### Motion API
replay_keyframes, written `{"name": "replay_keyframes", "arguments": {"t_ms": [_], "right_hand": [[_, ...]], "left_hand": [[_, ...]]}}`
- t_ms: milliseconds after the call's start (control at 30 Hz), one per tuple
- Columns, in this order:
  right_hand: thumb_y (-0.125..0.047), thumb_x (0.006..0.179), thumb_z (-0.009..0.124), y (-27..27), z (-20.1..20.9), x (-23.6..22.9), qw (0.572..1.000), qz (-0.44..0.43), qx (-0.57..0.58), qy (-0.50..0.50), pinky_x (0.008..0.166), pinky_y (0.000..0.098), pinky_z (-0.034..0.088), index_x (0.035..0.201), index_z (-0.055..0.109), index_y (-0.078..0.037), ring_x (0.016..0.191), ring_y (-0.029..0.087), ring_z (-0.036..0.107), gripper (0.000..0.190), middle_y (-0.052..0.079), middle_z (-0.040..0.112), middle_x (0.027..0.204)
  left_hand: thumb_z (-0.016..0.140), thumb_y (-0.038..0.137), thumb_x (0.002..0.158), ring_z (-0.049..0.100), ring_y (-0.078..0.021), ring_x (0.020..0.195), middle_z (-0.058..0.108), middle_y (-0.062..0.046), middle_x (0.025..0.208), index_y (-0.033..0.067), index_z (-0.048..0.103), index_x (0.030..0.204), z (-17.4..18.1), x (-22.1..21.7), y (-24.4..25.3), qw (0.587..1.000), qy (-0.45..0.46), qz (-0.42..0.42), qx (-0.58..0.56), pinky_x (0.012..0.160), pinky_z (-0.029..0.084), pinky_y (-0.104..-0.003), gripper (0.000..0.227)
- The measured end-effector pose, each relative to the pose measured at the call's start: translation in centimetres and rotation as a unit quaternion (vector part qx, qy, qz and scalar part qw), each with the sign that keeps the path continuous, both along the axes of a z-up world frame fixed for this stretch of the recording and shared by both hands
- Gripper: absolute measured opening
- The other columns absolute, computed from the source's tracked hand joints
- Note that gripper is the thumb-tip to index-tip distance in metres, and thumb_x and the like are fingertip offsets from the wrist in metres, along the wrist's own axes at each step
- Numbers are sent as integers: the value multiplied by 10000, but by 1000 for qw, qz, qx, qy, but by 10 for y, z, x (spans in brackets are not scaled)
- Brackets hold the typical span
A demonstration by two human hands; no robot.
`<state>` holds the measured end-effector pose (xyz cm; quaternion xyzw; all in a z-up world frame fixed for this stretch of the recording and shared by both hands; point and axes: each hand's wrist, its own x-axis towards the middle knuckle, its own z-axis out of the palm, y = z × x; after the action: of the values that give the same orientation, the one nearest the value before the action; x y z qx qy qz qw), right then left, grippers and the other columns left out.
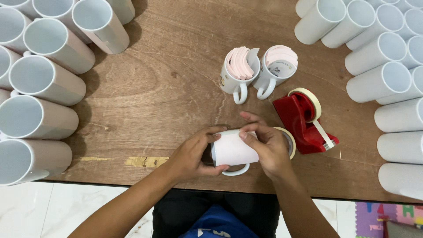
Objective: The person repeatedly applies a strip of clear adhesive tape around the body of white ceramic mugs. They pick up a mug, wrap the tape, smooth it down, and place the mug back in a stack. This process is repeated for several mugs.
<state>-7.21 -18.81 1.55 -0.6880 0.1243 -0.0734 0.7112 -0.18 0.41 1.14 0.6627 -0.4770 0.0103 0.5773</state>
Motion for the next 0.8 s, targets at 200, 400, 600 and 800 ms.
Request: {"name": "replay_keyframes", "arguments": {"t_ms": [200,400,600,800], "right_hand": [[-97,776,737,0,5,10,998,14,-20,55,995,427,413,894,692,81,1157,287,534,218,192,585,1189],[-86,754,759,-3,-2,16,995,43,-7,88,918,441,459,918,682,73,1071,271,598,240,203,629,1138],[-93,715,739,-14,4,27,978,98,-42,177,808,449,502,1137,499,-44,955,287,625,487,190,567,1223],[-79,742,687,-9,6,38,969,119,-75,203,679,314,469,1030,495,-52,837,202,574,347,175,564,1145]], "left_hand": [[820,221,692,649,-409,993,624,-263,1118,-77,532,1042,-1,1,2,1000,2,0,-1,835,544,-483,543],[817,196,686,652,-427,957,624,-281,1075,-84,521,1028,10,2,2,1000,14,-8,5,805,550,-512,532],[805,226,710,641,-427,987,616,-267,1109,-86,527,1026,5,0,5,1000,8,-11,-13,825,547,-493,523],[808,210,698,639,-441,984,614,-278,1113,-89,519,1016,6,2,5,999,22,-25,-11,823,544,-518,523]]}}
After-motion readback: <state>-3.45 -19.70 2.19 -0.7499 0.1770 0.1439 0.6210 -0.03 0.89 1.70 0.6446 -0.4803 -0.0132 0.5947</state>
